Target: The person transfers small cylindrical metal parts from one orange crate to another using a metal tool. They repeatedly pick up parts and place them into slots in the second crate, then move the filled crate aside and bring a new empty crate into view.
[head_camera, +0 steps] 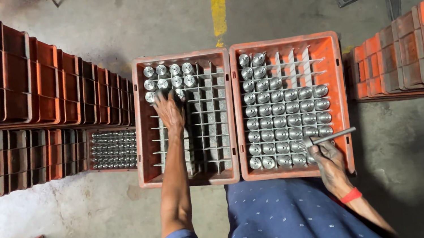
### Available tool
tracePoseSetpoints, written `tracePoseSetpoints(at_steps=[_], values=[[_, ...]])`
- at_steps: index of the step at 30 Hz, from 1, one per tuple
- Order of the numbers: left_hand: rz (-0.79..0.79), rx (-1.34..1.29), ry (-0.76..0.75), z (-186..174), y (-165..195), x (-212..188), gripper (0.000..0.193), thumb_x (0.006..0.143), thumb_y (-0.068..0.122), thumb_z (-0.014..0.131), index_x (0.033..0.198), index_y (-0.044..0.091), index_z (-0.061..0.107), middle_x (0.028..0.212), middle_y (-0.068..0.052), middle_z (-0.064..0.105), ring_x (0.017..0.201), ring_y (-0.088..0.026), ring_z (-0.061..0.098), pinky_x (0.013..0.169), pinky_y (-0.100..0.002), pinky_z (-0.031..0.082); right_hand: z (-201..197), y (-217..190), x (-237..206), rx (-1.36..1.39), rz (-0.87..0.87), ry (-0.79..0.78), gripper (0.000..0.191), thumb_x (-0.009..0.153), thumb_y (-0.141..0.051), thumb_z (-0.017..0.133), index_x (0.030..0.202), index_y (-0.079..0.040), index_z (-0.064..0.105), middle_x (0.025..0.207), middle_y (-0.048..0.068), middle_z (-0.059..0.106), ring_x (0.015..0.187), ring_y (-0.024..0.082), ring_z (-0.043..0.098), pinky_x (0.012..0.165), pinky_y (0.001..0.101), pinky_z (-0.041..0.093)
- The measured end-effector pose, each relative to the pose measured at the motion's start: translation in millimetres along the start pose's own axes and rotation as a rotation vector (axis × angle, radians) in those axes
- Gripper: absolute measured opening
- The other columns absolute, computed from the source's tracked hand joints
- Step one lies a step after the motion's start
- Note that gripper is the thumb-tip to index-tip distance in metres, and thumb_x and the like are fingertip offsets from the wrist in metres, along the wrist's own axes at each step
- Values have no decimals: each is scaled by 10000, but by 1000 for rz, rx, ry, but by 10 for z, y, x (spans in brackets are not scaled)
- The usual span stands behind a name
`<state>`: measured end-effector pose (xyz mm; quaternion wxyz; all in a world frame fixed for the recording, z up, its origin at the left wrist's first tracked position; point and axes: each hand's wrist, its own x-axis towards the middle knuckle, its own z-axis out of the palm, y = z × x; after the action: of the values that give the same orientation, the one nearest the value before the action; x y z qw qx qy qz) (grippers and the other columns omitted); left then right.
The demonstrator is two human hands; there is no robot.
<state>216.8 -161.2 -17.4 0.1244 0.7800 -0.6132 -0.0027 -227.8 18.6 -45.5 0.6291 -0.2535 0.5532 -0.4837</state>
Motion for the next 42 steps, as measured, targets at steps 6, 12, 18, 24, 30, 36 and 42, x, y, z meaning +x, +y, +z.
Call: tracePoseSetpoints(at_steps=[6,12,18,24,30,36,42], values=[[57,-441,191,-330,-118,-245,526,835,353,903,1232,73,700,1403,-210,577,1317,-372,526,1099,-542,447,22,51,-53,-70,38,29,389,958,-51,645,1338,15,595,1275,72,664,1164,150,612,1032,304,467],[-197,-1328,53,-393,599,-806,453,810,447,855,1008,85,668,997,-68,672,923,-222,619,855,-402,516,180,-17,27,-125,63,-43,385,956,-85,656,1326,15,612,1286,89,672,1195,158,613,1056,304,466],[-137,-1065,-339,11,1430,-1574,335,853,222,859,951,12,617,738,-104,607,607,-234,561,594,-410,476,648,-345,90,-190,-10,-179,402,911,-59,705,1299,11,623,1258,78,677,1187,155,614,1031,301,471],[2,-724,-365,-158,1710,-2144,289,791,172,817,1030,66,694,859,-199,739,805,-409,704,676,-508,519,748,-613,-127,-257,-140,-300,426,920,-142,756,1288,32,629,1229,123,700,1155,188,650,1004,336,519],[24,-747,-552,-246,1889,-2164,407,785,329,836,1093,98,704,908,-196,752,853,-394,726,730,-490,542,427,-438,-57,-373,-254,-490,443,908,-156,764,1286,21,615,1330,118,659,1270,213,619,1114,354,480],[98,-843,-719,-215,1909,-2006,600,763,433,845,1188,38,691,936,-210,758,861,-324,752,773,-451,570,-8,-299,284,-245,2,-311,395,919,-112,720,1292,-4,647,1254,85,695,1173,167,633,995,319,509],[134,-570,-487,228,2014,-1022,668,989,473,650,1456,27,479,1079,-252,706,729,-350,737,652,-460,571,-323,-507,485,-17,-184,-21,280,983,-56,649,1259,-11,625,1169,36,693,1088,105,637,981,247,507]])
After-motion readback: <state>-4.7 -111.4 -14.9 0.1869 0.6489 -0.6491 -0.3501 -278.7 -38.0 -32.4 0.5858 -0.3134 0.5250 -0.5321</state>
